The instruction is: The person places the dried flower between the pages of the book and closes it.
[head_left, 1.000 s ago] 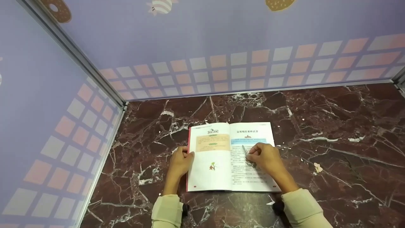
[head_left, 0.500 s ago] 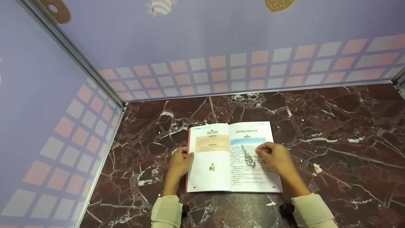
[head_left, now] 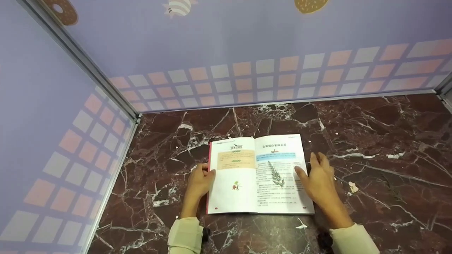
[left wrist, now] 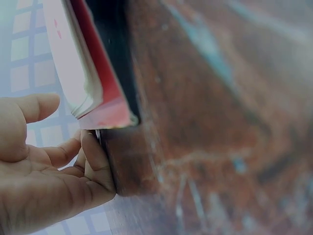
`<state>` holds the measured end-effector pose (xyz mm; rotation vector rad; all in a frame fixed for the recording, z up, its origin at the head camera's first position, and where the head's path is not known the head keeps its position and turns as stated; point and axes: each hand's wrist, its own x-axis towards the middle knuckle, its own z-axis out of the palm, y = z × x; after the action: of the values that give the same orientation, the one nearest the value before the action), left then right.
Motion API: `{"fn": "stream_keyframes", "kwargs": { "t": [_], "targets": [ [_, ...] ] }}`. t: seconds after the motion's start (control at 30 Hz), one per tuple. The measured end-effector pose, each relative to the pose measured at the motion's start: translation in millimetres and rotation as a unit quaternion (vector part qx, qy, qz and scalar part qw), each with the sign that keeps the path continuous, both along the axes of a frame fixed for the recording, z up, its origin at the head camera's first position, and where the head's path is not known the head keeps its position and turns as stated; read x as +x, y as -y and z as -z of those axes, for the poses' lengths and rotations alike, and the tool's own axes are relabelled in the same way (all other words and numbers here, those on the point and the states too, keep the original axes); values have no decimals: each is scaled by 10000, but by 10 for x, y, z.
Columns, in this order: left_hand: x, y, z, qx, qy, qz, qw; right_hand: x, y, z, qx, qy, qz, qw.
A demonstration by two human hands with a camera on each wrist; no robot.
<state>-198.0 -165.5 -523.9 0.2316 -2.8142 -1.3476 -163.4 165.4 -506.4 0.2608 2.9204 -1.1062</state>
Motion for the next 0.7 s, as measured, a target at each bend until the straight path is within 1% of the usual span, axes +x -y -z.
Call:
{"fn": "stream_keyframes", "kwargs": {
  "t": [0.1,0.2,0.33,0.53,0.7],
  "targets": [
    [-2,0,-7,-6,-11,-20,10000,12,23,14,145,460,-122,9988],
    [-2,-3,-16,-9,9,-37,10000,20,47,38,154,747,-269,9967],
    [1,-6,-15,-18,24,-20,10000,26,64,62,134,842,-442,9954],
    [-2,-2,-6,-43,95,-37,9999,18,75,65,120,966,-518,9939],
    [7,8,-15,-25,67,-26,10000,29,81,54,112,998,-584,9932]
  ]
}}
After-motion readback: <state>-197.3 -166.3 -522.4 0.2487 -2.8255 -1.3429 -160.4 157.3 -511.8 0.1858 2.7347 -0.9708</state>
